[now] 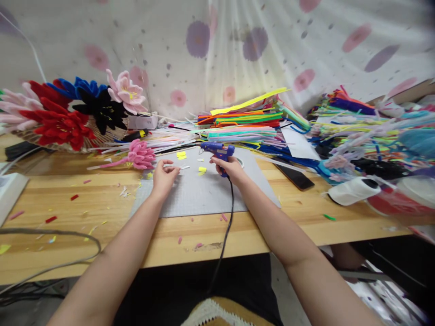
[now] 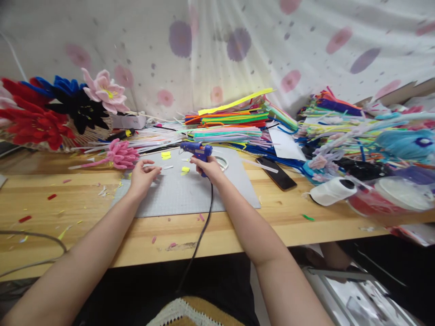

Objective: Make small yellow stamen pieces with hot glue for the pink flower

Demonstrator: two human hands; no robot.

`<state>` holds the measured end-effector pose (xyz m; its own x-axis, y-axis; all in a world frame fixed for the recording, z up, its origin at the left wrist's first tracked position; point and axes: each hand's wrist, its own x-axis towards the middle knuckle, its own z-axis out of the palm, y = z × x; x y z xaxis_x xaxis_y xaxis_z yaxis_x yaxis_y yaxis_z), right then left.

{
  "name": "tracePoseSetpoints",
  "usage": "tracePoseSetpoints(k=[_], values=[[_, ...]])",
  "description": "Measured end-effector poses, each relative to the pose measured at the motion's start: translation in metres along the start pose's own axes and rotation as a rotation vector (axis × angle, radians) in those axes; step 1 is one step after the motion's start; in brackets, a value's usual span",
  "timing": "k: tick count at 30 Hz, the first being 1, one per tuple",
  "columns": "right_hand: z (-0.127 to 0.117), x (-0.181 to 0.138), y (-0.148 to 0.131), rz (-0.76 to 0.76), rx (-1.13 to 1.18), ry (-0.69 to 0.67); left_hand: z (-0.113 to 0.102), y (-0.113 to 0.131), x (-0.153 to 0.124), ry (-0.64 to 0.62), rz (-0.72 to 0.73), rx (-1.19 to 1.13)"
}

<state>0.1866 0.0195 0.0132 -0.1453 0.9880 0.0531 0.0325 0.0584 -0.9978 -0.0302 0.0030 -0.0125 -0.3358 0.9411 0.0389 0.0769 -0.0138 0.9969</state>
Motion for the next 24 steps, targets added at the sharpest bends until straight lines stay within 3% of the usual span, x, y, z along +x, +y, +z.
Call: tracePoseSetpoints(k=[5, 9, 24], values=[[0.012, -0.010, 0.015, 0.058, -0.243, -0.100, 0.001, -0.003, 0.000, 0.006, 0.044, 0.006], [0.011, -0.012, 0.021, 0.071, -0.369, -0.070, 0.002, -0.007, 0.002, -0.021, 0.081, 0.063], [0.016, -0.014, 0.016, 0.044, -0.492, -0.022, 0.002, -0.008, 0.002, -0.050, 0.067, 0.100]])
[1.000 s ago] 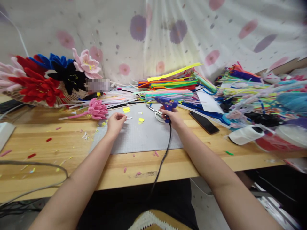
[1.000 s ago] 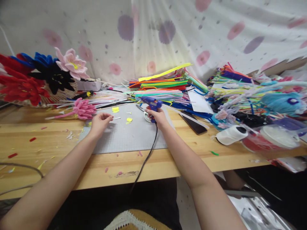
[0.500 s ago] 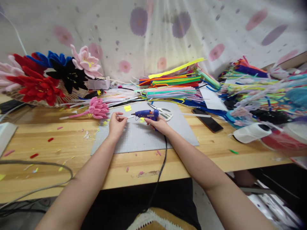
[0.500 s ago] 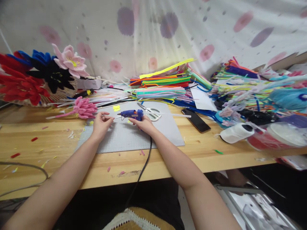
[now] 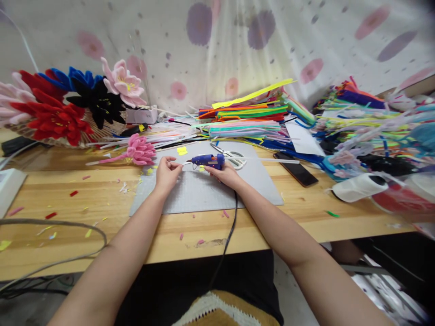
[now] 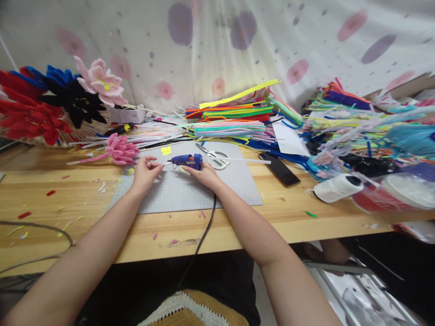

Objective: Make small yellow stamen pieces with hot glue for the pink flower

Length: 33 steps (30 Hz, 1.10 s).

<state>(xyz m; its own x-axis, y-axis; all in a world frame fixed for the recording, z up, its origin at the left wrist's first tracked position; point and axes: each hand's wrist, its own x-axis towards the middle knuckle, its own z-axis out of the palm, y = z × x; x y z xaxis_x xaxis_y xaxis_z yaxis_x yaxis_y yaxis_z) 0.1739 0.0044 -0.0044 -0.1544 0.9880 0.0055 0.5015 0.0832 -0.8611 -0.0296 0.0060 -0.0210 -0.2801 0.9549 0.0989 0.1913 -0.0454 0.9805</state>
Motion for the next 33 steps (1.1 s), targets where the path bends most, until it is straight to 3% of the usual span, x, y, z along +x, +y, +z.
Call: tracePoseSetpoints(k=[33], values=[[-0.0022, -0.0010, -0.0006, -0.102, -0.050, -0.011, 0.0013, 0.0000, -0.0015, -0.003, 0.013, -0.035]])
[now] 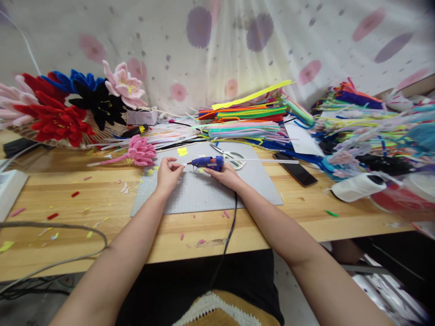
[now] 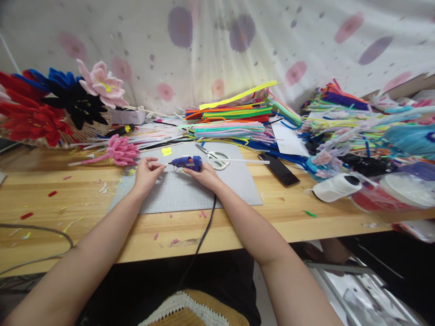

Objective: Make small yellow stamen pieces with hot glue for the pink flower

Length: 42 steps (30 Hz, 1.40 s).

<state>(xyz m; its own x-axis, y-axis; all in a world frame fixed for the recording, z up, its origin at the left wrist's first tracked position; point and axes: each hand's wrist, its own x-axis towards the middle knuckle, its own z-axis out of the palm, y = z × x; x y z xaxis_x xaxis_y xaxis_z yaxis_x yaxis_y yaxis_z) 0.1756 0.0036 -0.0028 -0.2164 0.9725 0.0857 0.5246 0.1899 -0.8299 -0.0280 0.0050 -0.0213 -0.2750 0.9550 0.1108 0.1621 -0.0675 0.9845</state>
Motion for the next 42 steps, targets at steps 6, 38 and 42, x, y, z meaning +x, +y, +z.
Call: tracePoseSetpoints(k=[6, 38, 42], values=[[0.000, 0.000, 0.000, 0.007, -0.011, 0.018, 0.000, 0.001, 0.000, 0.006, -0.007, -0.011], [-0.003, 0.003, 0.006, -0.062, -0.082, 0.062, -0.001, -0.003, 0.002, 0.019, 0.003, -0.042], [-0.017, 0.006, 0.010, -0.031, -0.056, 0.148, -0.001, 0.000, 0.001, 0.030, -0.011, -0.079]])
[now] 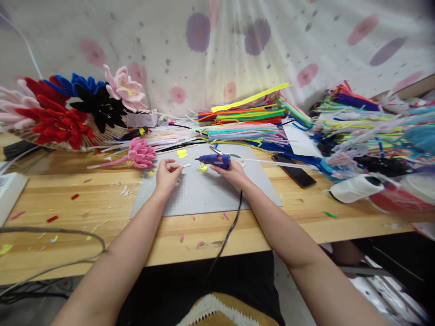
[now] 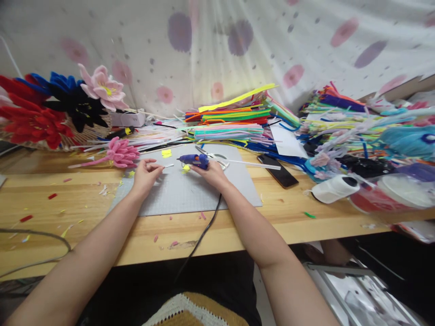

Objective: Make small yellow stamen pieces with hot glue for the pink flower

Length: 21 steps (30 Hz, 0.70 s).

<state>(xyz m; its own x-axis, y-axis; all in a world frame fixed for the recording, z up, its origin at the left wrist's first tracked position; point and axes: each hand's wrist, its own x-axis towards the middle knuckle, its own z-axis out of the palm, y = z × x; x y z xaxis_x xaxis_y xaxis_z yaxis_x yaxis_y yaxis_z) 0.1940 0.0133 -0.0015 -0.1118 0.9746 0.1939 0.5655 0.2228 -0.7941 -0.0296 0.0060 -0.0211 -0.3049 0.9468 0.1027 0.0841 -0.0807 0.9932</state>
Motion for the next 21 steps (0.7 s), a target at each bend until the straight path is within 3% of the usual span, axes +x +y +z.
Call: tracePoseSetpoints(k=[4, 8, 13, 21], values=[[-0.029, 0.010, 0.016, 0.058, 0.125, 0.183, 0.001, 0.006, -0.002, 0.018, -0.025, -0.032], [-0.061, 0.018, 0.040, 0.165, 0.045, 0.368, 0.002, 0.007, -0.002, 0.031, -0.028, -0.057], [-0.075, 0.022, 0.067, 0.360, -0.176, 0.297, 0.002, 0.002, 0.001, 0.076, 0.009, -0.070], [-0.075, 0.026, 0.072, 0.373, -0.346, 0.299, 0.000, 0.000, 0.001, 0.077, 0.157, 0.051]])
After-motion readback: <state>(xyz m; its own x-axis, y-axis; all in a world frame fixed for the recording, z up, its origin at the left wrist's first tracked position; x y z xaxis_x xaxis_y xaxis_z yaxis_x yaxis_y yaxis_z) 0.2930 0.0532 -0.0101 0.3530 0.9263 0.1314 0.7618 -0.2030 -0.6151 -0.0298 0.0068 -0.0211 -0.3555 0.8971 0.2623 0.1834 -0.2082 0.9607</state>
